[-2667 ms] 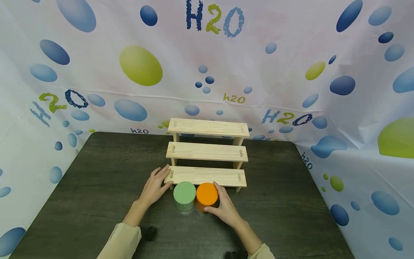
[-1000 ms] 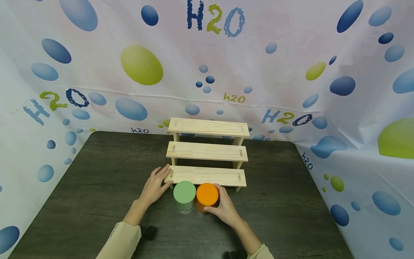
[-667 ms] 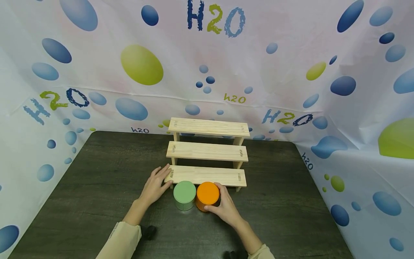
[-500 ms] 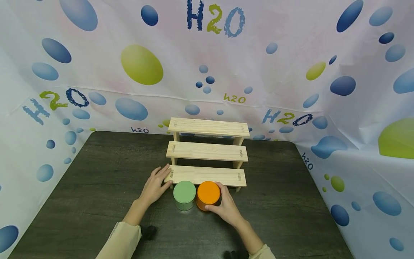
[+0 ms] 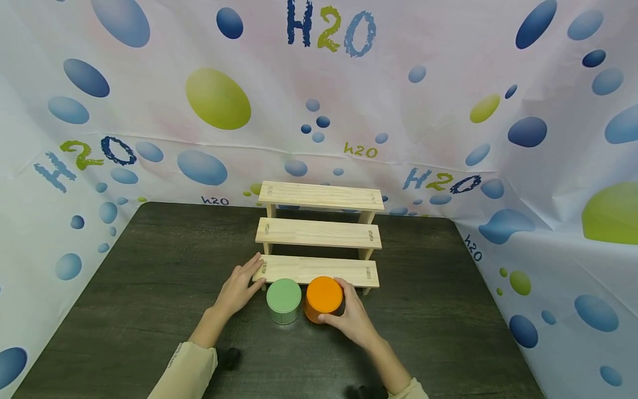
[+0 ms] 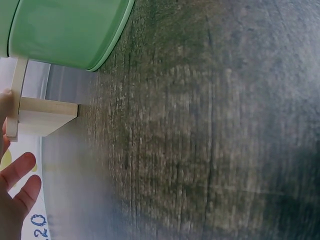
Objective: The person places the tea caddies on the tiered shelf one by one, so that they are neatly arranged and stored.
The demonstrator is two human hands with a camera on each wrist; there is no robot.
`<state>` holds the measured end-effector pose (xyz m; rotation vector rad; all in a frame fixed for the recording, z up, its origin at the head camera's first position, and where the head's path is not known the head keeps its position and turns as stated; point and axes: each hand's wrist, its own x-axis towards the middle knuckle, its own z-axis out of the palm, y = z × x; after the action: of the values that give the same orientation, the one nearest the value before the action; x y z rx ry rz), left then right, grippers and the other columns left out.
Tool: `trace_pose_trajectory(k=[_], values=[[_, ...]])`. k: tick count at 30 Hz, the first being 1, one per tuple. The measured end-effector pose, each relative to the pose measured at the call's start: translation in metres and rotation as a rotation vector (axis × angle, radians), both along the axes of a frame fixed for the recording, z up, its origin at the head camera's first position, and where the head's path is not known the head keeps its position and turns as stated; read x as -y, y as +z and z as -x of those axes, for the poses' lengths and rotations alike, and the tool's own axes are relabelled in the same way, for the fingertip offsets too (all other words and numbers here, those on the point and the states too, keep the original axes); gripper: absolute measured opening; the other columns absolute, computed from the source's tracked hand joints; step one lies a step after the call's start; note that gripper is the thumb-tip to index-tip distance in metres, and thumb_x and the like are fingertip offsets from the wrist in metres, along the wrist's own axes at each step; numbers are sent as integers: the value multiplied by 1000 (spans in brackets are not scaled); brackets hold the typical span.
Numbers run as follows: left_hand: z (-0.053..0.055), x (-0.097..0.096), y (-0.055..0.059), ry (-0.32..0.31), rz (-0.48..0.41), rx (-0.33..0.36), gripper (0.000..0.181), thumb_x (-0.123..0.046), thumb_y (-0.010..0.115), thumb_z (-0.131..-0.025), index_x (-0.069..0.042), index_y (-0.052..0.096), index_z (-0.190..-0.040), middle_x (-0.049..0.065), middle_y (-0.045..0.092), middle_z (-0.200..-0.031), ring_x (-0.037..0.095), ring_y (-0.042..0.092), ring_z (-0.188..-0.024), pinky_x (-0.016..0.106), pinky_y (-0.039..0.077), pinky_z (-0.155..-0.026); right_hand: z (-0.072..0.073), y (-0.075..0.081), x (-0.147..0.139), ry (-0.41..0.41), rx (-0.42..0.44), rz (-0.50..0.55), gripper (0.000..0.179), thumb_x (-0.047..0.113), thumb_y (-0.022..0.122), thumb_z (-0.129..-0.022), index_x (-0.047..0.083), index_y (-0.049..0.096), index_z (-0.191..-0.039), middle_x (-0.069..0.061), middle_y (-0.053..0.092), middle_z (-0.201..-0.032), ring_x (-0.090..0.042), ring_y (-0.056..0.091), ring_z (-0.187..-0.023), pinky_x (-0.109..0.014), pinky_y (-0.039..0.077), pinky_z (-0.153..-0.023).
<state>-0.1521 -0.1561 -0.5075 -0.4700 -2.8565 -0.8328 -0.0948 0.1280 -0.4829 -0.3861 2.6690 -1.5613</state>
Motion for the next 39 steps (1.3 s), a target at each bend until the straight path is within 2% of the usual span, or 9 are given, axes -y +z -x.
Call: trace_pose_trajectory(k=[4,8,17,26,33,39], values=[[0,0,1,-9,-14,25,53,-21,63,-87,1,46,-133,17,36,-142,36,45,-121,55,37,-94,1,4,0,-1,-9,3,82,24,81,-68,2,36,-132,-15,46,-124,-30,48,-111,-53,36,-94],[0,1,0,-8,-12,27,54,-21,63,-87,1,45,-133,17,36,-142,35,47,-119,50,44,-86,2,8,0,6,-20,-3,82,25,81,-69,1,35,-132,-16,45,-125,-31,47,-112,-53,36,-94],[0,1,1,-2,7,22,54,-23,62,-87,-1,46,-133,15,36,-143,34,52,-113,47,48,-76,5,13,1,12,-24,35,80,23,80,-70,4,35,-133,-12,45,-124,-27,48,-112,-51,35,-95],[0,1,1,0,18,20,54,-23,62,-88,-2,45,-134,16,37,-142,34,54,-110,47,49,-72,7,20,4,7,-38,63,81,20,81,-69,4,35,-134,-12,44,-125,-27,47,-114,-51,34,-97],[1,1,-1,-5,11,25,55,-25,62,-88,-2,45,-135,15,36,-143,34,55,-109,45,49,-71,12,19,5,-5,-38,30,81,22,81,-69,2,35,-134,-12,45,-123,-26,46,-110,-49,36,-95],[1,2,-2,2,10,40,54,-26,61,-89,-3,44,-135,13,35,-144,34,56,-108,45,50,-69,16,19,6,-17,-43,43,82,21,81,-69,0,35,-133,-15,45,-121,-28,45,-108,-52,36,-94]])
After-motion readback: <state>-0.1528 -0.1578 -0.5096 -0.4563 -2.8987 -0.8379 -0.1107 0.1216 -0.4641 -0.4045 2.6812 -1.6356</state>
